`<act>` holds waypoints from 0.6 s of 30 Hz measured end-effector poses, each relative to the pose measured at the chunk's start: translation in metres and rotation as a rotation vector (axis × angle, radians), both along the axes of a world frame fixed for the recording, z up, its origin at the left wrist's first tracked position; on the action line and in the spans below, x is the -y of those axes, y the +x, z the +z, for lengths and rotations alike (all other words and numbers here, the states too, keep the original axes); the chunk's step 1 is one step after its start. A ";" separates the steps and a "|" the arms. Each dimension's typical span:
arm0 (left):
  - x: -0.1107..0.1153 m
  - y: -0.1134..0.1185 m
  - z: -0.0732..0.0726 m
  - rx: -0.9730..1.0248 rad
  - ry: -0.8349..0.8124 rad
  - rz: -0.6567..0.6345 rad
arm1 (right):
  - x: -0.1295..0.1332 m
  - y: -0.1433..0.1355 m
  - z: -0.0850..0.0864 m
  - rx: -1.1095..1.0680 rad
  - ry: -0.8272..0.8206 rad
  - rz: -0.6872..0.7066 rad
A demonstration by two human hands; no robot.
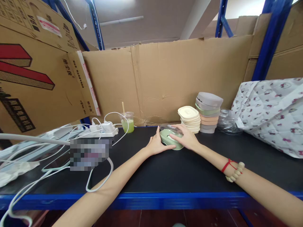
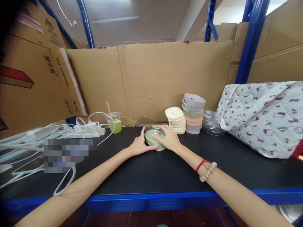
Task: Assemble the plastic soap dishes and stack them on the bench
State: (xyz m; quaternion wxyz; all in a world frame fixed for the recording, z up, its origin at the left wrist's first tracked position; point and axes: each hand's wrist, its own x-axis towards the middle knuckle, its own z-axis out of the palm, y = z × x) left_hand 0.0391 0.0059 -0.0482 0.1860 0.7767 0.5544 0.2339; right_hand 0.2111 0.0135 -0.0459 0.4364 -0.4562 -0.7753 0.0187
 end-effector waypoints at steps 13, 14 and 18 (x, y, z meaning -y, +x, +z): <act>-0.002 0.000 0.000 0.032 0.095 -0.039 | -0.010 0.113 0.056 -0.302 0.812 -0.512; -0.001 0.000 0.001 0.027 0.097 -0.042 | -0.012 0.125 0.054 -0.381 0.783 -0.593; 0.002 0.000 0.002 0.015 0.084 -0.035 | -0.017 0.158 0.041 -0.500 0.591 -0.801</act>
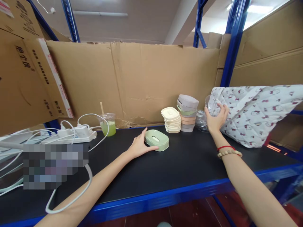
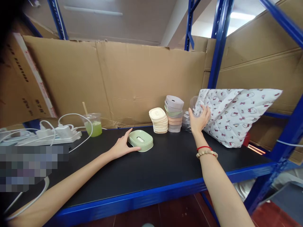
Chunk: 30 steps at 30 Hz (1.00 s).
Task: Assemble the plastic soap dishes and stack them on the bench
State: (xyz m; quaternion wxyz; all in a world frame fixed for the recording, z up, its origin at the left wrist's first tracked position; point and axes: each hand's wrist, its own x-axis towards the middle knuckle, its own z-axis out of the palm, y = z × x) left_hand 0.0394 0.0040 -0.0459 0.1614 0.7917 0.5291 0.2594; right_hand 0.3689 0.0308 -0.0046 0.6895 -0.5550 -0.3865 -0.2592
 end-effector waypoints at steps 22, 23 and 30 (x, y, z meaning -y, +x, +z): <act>0.003 0.000 0.001 -0.051 0.065 -0.048 | -0.028 0.021 -0.029 0.111 -0.457 0.173; 0.003 0.000 0.001 -0.062 0.073 -0.043 | -0.026 0.017 -0.027 0.081 -0.476 0.164; 0.006 0.003 0.004 -0.073 0.087 0.059 | -0.005 -0.015 -0.008 0.030 -0.268 0.051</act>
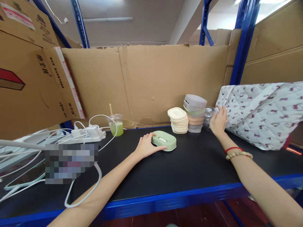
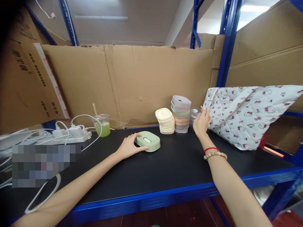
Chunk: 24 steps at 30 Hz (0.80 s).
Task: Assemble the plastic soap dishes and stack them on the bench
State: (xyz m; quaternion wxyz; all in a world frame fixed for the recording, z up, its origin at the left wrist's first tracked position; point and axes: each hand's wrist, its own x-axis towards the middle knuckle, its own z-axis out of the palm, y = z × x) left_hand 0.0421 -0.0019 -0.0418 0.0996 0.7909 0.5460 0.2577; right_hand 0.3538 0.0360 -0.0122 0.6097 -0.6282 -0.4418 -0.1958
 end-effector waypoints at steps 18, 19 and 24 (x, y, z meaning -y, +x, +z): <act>-0.005 0.000 -0.004 0.100 0.104 -0.021 | 0.042 -0.154 -0.021 0.398 -0.763 0.760; -0.006 0.000 -0.005 0.115 0.117 -0.031 | 0.042 -0.152 -0.018 0.363 -0.769 0.757; -0.008 -0.001 -0.005 0.168 0.047 -0.055 | 0.043 -0.150 -0.015 0.230 -0.724 0.788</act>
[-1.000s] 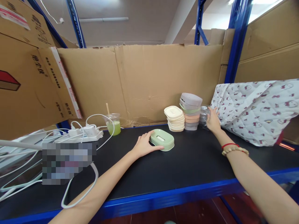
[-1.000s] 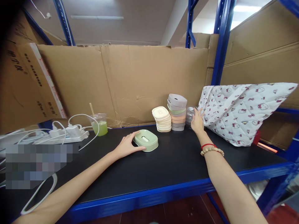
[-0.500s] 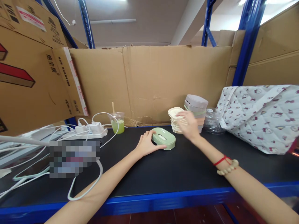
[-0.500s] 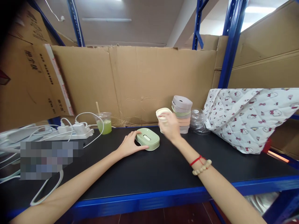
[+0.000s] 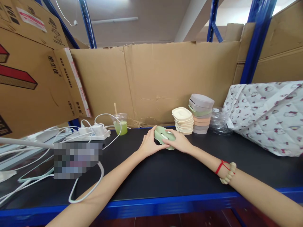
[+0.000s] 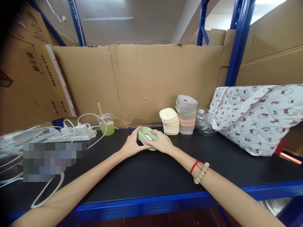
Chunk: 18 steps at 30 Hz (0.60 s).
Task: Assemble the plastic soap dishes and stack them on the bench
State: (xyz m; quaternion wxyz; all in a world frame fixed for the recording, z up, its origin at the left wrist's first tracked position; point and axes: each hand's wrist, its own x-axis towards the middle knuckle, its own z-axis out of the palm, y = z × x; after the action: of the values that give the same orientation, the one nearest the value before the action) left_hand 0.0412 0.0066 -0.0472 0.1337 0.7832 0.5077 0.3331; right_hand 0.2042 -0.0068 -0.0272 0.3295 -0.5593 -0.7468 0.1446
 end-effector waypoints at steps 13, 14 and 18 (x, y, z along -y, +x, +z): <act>-0.003 -0.002 0.002 0.130 -0.246 0.004 | -0.016 0.003 -0.011 -0.223 -0.010 -0.018; -0.004 -0.003 0.001 0.137 -0.259 0.002 | -0.019 0.004 -0.011 -0.265 -0.016 -0.023; -0.007 -0.004 -0.002 0.132 -0.219 -0.016 | -0.024 0.009 -0.013 -0.389 0.052 -0.024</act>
State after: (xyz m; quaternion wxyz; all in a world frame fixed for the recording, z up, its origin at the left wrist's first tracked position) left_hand 0.0373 0.0134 -0.0495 0.2543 0.7443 0.5249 0.3254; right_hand 0.2134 0.0171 -0.0404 0.4838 -0.5211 -0.6656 0.2267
